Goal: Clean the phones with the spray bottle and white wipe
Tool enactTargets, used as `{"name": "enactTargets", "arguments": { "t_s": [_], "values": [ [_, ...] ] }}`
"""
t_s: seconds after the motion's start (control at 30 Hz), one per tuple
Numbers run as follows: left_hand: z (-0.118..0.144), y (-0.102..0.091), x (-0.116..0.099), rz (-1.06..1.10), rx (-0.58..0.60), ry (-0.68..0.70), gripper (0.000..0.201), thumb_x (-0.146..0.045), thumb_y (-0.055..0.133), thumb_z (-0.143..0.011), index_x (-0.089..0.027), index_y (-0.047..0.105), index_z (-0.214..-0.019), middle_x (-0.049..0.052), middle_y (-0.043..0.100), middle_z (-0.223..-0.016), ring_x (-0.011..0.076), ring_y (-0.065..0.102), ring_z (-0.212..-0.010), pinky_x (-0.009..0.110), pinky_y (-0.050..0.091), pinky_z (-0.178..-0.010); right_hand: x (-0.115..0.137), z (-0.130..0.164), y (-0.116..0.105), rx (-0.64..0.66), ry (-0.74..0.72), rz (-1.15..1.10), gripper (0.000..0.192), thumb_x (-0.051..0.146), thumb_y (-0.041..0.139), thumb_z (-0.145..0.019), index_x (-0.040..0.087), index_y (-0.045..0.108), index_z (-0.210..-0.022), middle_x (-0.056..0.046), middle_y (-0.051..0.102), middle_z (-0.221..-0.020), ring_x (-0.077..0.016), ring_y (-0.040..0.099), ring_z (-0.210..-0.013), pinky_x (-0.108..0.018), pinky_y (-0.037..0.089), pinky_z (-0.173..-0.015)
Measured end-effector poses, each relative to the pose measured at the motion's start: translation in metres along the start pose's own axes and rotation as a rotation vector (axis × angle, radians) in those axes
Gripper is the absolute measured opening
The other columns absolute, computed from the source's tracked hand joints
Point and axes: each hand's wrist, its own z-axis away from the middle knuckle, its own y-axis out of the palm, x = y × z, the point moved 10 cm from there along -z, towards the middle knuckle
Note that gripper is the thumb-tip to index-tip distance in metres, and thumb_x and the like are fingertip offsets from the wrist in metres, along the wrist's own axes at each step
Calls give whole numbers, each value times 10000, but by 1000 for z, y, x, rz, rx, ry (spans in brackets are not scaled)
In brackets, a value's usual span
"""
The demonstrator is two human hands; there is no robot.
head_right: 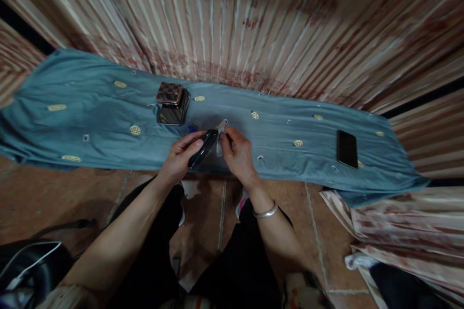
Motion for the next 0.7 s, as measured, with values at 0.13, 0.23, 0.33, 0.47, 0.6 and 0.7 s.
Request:
{"name": "enactTargets", "arguments": {
  "t_s": [0.13, 0.23, 0.33, 0.47, 0.6, 0.7],
  "values": [
    [1, 1, 2, 88, -16, -52, 493, -584, 945, -641, -238, 858, -982, 36, 827, -985, 198, 734, -878, 290, 567, -812, -9, -2, 2, -22, 92, -134, 269, 447, 625, -974, 225, 774, -958, 1, 749, -834, -173, 660, -762, -293, 531, -741],
    [1, -1, 6, 182, -50, -81, 517, -586, 958, -612, -234, 846, -974, 17, 812, -897, 146, 687, -737, 245, 532, -693, -24, -2, 7, -55, 222, -288, 331, 537, 697, -908, 218, 788, -903, 22, 718, -770, -153, 610, -714, -265, 487, -679],
    [2, -4, 10, 231, -111, -85, 474, -535, 942, -667, -226, 822, -1005, 6, 799, -880, 137, 683, -730, 238, 523, -694, -36, 1, 17, -81, 325, -467, 360, 576, 759, -839, 219, 789, -875, 22, 725, -782, -147, 598, -716, -264, 480, -693],
    [4, -8, 13, 248, -182, -80, 375, -475, 863, -795, -216, 777, -1052, 10, 790, -901, 163, 714, -800, 261, 537, -753, -42, 4, 29, -70, 400, -583, 340, 560, 803, -785, 229, 784, -863, 21, 719, -775, -139, 569, -691, -259, 463, -673],
    [5, -10, 10, 255, -201, -60, 346, -452, 820, -842, -210, 741, -1076, 15, 785, -915, 190, 739, -887, 278, 547, -798, -42, 9, 39, -27, 452, -578, 338, 563, 797, -769, 229, 745, -776, 42, 637, -682, -123, 494, -622, -253, 401, -602],
    [4, -14, 5, 276, -204, -43, 370, -457, 818, -843, -204, 716, -1093, 30, 788, -970, 216, 746, -997, 305, 565, -866, -40, 15, 48, 13, 487, -590, 343, 562, 814, -737, 230, 729, -740, 48, 615, -660, -122, 495, -619, -254, 400, -599]
  ]
}}
